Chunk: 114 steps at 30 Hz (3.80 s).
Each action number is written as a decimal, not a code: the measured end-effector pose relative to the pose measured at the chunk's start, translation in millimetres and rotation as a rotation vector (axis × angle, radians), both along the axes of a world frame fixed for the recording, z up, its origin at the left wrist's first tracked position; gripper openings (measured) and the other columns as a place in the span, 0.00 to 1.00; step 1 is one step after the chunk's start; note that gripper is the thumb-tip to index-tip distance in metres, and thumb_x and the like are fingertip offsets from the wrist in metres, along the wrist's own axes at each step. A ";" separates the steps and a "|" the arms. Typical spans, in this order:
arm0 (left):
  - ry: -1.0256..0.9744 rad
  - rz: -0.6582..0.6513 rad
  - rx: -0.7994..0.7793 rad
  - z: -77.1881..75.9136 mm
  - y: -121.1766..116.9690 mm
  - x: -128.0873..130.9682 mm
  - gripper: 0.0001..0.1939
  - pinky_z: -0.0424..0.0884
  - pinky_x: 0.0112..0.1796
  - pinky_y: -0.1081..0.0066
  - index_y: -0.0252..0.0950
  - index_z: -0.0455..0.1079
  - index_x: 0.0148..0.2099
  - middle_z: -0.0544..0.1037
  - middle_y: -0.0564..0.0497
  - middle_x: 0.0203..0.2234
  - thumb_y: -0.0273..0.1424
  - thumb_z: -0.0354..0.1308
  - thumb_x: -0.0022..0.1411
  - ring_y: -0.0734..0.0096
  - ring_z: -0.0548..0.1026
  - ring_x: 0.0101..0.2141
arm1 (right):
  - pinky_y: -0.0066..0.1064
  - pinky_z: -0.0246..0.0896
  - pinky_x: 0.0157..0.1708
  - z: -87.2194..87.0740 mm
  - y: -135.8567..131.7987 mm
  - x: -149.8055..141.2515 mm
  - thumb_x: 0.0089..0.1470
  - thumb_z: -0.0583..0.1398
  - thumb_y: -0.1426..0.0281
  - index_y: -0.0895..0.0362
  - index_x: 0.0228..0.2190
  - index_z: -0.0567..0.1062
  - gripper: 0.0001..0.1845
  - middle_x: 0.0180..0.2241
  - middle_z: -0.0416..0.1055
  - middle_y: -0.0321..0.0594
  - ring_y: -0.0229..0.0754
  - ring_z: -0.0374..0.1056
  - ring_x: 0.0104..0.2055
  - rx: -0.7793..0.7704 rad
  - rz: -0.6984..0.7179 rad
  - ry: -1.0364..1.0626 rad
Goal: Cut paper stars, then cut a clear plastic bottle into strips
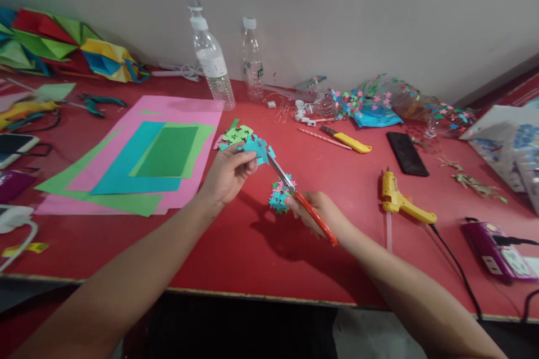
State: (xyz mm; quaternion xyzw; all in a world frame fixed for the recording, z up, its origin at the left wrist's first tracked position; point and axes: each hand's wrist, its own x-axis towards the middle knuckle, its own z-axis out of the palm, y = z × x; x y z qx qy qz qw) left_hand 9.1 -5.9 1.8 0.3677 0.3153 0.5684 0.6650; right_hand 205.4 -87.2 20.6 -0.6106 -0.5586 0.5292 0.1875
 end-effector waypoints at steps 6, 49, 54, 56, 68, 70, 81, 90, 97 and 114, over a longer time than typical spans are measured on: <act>-0.069 -0.091 -0.105 -1.6 -3.4 2.6 0.10 0.65 0.26 0.78 0.35 0.68 0.30 0.74 0.55 0.21 0.32 0.67 0.51 0.81 0.71 0.23 | 0.23 0.48 0.11 -2.3 -0.4 -3.9 0.45 0.60 0.41 0.55 0.20 0.64 0.30 0.10 0.52 0.25 0.30 0.51 0.10 0.011 -0.063 0.029; 0.233 0.105 0.201 -3.5 -1.6 -4.0 0.09 0.59 0.21 0.76 0.37 0.66 0.26 0.70 0.56 0.19 0.31 0.56 0.59 0.81 0.64 0.18 | 0.25 0.44 0.19 -7.0 4.8 12.3 0.57 0.55 0.47 0.55 0.21 0.61 0.26 0.17 0.58 0.30 0.33 0.53 0.19 0.241 0.262 -0.149; 0.258 0.126 0.180 -4.0 -1.7 -3.4 0.12 0.57 0.20 0.76 0.37 0.65 0.25 0.69 0.56 0.18 0.33 0.58 0.60 0.82 0.63 0.17 | 0.26 0.44 0.20 -6.0 6.0 12.8 0.57 0.54 0.46 0.55 0.21 0.60 0.27 0.18 0.56 0.30 0.33 0.52 0.20 0.260 0.271 -0.158; 0.257 0.133 0.168 -4.0 -1.7 -3.3 0.12 0.57 0.19 0.76 0.37 0.64 0.25 0.69 0.56 0.18 0.33 0.58 0.60 0.82 0.63 0.17 | 0.26 0.45 0.21 -7.2 6.3 13.5 0.57 0.55 0.46 0.55 0.21 0.60 0.27 0.18 0.56 0.30 0.33 0.51 0.21 0.256 0.275 -0.156; 0.269 0.049 0.165 -3.2 -5.0 -0.8 0.11 0.54 0.18 0.76 0.37 0.65 0.26 0.68 0.56 0.17 0.33 0.55 0.61 0.83 0.61 0.16 | 0.26 0.45 0.20 -6.1 5.8 10.5 0.56 0.55 0.45 0.54 0.21 0.60 0.27 0.17 0.56 0.30 0.34 0.52 0.20 0.235 0.249 -0.141; 0.281 0.049 0.179 -3.1 -5.2 -0.7 0.12 0.54 0.18 0.76 0.37 0.65 0.26 0.68 0.56 0.18 0.33 0.55 0.62 0.83 0.61 0.16 | 0.25 0.45 0.20 -6.7 5.7 11.4 0.57 0.55 0.47 0.54 0.21 0.61 0.26 0.17 0.57 0.30 0.33 0.53 0.19 0.234 0.257 -0.132; 0.368 0.062 0.187 -0.1 -4.6 -1.9 0.16 0.54 0.18 0.76 0.36 0.61 0.23 0.68 0.56 0.16 0.34 0.56 0.62 0.84 0.60 0.15 | 0.25 0.45 0.18 -8.8 6.0 13.4 0.56 0.55 0.46 0.55 0.21 0.63 0.27 0.16 0.58 0.30 0.32 0.53 0.17 0.193 0.223 -0.165; 0.343 -0.007 0.134 1.7 -1.1 -5.9 0.13 0.51 0.18 0.77 0.35 0.63 0.25 0.66 0.57 0.16 0.33 0.57 0.61 0.84 0.58 0.16 | 0.24 0.44 0.14 -7.3 7.5 9.0 0.50 0.57 0.42 0.55 0.21 0.64 0.29 0.14 0.54 0.28 0.31 0.52 0.14 0.070 0.114 -0.101; 0.265 -0.025 0.122 -2.1 4.2 -8.5 0.12 0.51 0.18 0.77 0.35 0.65 0.24 0.67 0.56 0.16 0.31 0.59 0.58 0.85 0.59 0.15 | 0.23 0.44 0.13 1.4 6.7 4.7 0.45 0.58 0.40 0.55 0.21 0.64 0.30 0.12 0.53 0.27 0.30 0.50 0.12 -0.017 0.046 -0.082; 0.269 -0.004 0.123 -3.3 3.8 -7.3 0.13 0.52 0.18 0.77 0.35 0.64 0.22 0.67 0.57 0.15 0.32 0.59 0.57 0.85 0.58 0.15 | 0.23 0.45 0.12 4.5 7.5 4.0 0.43 0.58 0.40 0.55 0.20 0.64 0.30 0.12 0.54 0.28 0.30 0.51 0.11 -0.001 0.054 -0.128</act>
